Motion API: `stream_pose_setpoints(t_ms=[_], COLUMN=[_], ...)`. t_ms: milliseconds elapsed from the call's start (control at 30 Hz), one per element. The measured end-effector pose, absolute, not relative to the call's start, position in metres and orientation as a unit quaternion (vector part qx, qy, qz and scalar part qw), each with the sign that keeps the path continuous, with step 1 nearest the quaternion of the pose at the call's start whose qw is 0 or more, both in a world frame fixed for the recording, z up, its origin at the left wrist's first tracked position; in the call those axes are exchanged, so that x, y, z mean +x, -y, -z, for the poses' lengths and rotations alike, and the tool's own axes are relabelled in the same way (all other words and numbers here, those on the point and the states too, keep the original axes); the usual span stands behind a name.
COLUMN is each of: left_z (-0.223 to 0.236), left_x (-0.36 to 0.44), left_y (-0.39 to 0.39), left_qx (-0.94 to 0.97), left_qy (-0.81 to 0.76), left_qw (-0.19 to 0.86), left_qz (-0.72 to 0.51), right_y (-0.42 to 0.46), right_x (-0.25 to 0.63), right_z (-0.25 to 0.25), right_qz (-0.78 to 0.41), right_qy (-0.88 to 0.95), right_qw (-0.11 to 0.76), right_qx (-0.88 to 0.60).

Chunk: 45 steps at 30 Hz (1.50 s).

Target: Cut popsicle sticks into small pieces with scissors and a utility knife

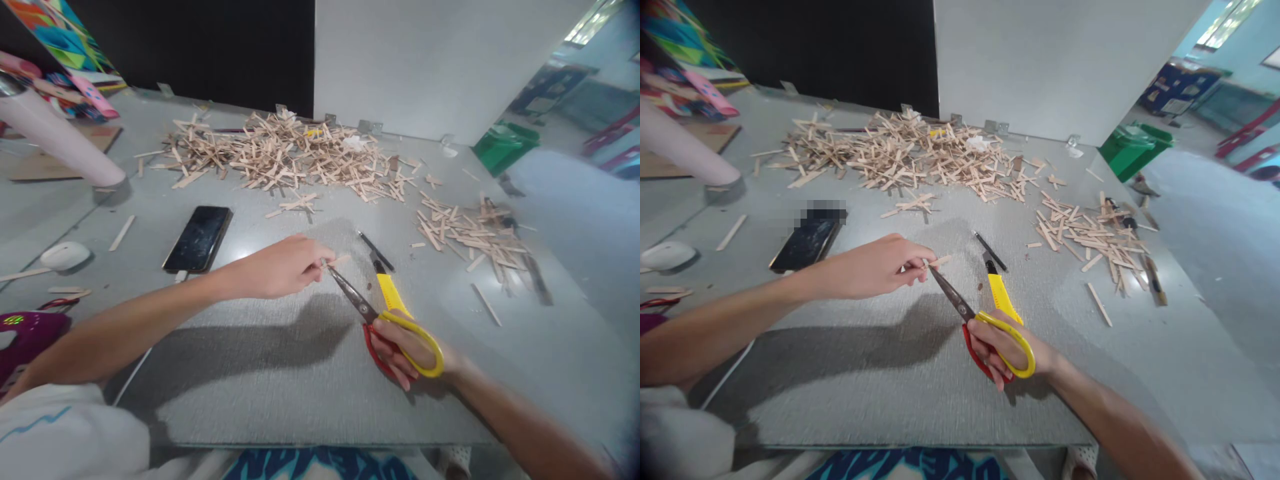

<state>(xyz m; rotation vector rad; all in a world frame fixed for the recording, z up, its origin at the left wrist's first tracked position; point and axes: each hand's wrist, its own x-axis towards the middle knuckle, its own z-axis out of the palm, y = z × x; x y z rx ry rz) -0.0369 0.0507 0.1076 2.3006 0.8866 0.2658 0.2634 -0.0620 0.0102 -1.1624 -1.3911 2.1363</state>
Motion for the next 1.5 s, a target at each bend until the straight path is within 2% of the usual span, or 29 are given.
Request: stream_pose_setpoints(t_ms=[233, 533, 767, 933, 1233, 1500], left_z=[-0.095, -0.105, -0.114, -0.123, -0.126, -0.122], left_x=[-0.032, -0.033, -0.029, -0.027, -0.027, -0.028], left_y=[-0.057, -0.059, -0.052, -0.046, -0.045, -0.043], left_qx=[0.903, 0.857, 0.815, 0.792, 0.774, 0.784], left_qy=[-0.339, -0.4, -0.419, -0.409, -0.337, -0.338], left_qw=[0.25, 0.299, 0.361, 0.415, 0.512, 0.506], left_qz=[-0.087, -0.124, -0.171, -0.181, -0.16, -0.117], right_y=[0.056, 0.057, 0.062, 0.06, 0.068, 0.068], right_x=[0.257, 0.257, 0.258, 0.258, 0.26, 0.263], right_z=[0.003, 0.0, 0.009, -0.006, -0.023, -0.02], right_qz=[-0.777, -0.733, -0.724, -0.715, -0.75, -0.786], right_qy=[0.447, 0.462, 0.475, 0.506, 0.489, 0.456], right_qw=[0.172, 0.23, 0.259, 0.278, 0.264, 0.25], right_qx=[-0.409, -0.443, -0.427, -0.394, -0.357, -0.333])
